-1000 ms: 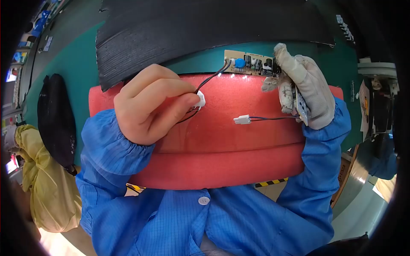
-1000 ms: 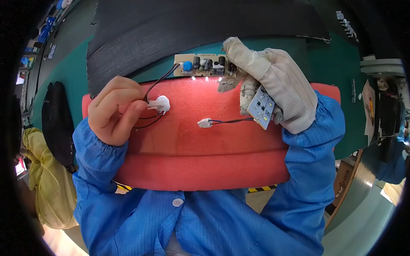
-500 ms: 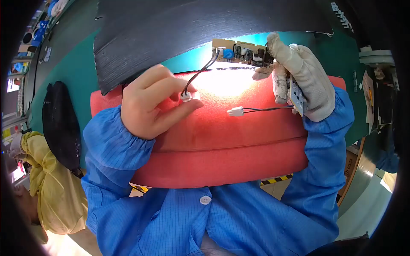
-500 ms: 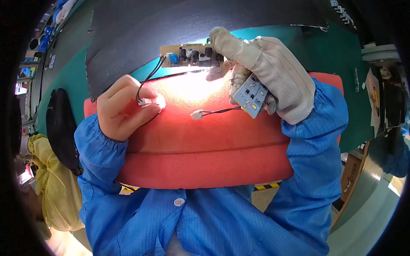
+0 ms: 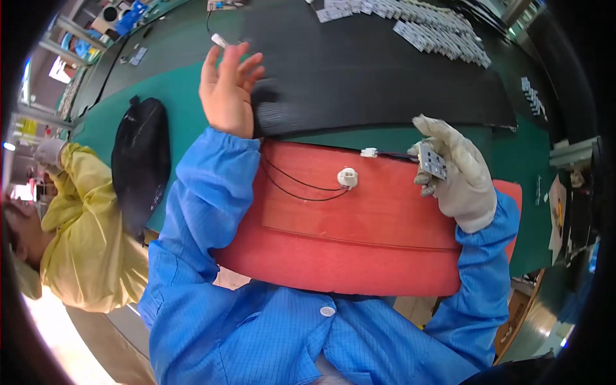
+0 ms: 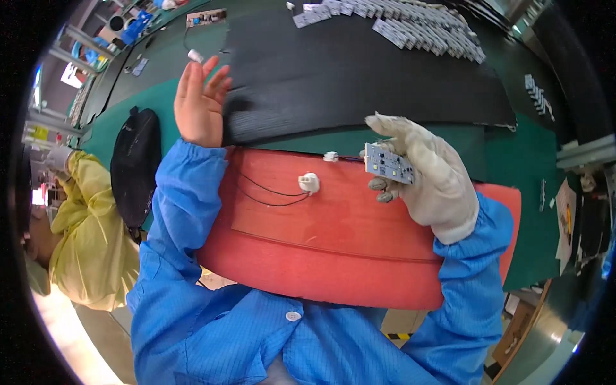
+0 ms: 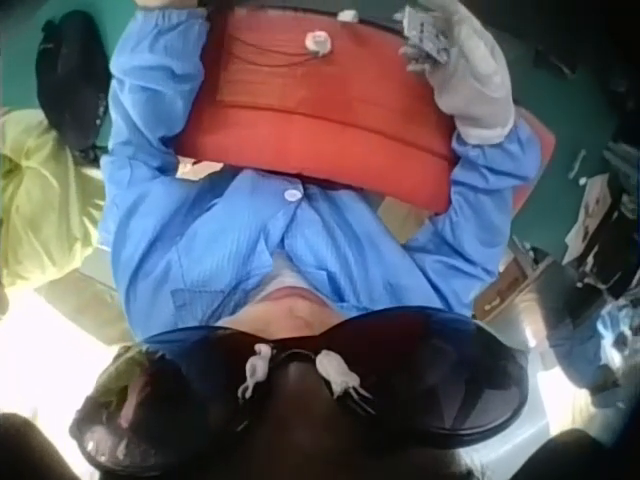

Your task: Test and organize LED circuit boards by connecting them to a testing fixture at a manual assembly station.

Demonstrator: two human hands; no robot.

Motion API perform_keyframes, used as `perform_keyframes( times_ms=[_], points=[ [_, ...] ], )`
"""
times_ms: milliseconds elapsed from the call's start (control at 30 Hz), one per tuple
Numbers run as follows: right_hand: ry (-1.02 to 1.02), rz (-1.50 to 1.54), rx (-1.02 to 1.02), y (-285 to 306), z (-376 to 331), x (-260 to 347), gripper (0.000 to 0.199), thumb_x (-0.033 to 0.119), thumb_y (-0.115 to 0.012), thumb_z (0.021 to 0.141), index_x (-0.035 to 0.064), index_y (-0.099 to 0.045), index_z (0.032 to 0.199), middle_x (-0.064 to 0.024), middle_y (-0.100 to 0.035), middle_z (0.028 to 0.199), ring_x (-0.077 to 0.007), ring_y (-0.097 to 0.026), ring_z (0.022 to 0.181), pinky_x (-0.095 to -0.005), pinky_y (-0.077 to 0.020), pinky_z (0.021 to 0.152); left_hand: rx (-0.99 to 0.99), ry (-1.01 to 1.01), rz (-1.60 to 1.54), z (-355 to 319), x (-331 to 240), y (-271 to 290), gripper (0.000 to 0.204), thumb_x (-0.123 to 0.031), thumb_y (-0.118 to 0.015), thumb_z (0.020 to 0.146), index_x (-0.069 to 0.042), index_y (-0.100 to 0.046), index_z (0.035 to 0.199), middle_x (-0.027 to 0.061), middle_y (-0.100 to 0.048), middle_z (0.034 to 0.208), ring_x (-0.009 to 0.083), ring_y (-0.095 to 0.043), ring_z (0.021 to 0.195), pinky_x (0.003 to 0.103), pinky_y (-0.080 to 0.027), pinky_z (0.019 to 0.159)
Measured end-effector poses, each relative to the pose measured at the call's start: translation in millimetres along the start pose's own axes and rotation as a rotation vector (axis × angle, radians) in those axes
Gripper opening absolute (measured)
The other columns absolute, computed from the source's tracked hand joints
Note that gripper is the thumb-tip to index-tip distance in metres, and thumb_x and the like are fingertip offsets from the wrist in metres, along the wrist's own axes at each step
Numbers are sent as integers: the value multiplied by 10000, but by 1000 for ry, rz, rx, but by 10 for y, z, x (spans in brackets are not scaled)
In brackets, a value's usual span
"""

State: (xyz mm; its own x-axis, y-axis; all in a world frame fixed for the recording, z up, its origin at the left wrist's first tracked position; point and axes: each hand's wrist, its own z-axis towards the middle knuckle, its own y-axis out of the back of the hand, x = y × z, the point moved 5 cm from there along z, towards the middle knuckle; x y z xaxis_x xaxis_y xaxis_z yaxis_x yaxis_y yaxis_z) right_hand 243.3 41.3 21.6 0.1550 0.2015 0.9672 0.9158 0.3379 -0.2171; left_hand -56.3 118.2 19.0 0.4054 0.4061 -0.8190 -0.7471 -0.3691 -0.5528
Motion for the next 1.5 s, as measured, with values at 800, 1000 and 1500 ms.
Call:
perform_keyframes(
  times_ms=[800, 1000, 1500],
  points=[
    [-14, -115, -88, -154, 14, 43, 417, 251, -594, 833, -31, -519, 1131, -136, -630, 942, -154, -625, 687, -274, -522, 627, 915, 301, 308, -1048, 107, -389, 182, 61, -541, 844, 22, -610, 1007, 65, -641, 886, 119, -590, 842, 248, -476, 771],
    [25, -166, -132, -66, -17, 82, 464, 98, -718, 677, -31, -550, 1090, -116, -632, 913, -163, -632, 702, -265, -530, 614, 980, 184, 374, -1110, 78, -369, 192, 73, -541, 833, 13, -604, 1005, 81, -633, 883, 142, -603, 806, 261, -493, 717],
    [315, -529, -135, 90, -8, 112, 351, 257, -525, 894, -57, -561, 1047, -112, -628, 845, -96, -568, 607, -210, -473, 494, 1260, -277, 680, -1028, -28, -470, 193, 36, -657, 716, 13, -620, 904, 123, -628, 838, 262, -620, 754, 310, -496, 672]
  ],
)
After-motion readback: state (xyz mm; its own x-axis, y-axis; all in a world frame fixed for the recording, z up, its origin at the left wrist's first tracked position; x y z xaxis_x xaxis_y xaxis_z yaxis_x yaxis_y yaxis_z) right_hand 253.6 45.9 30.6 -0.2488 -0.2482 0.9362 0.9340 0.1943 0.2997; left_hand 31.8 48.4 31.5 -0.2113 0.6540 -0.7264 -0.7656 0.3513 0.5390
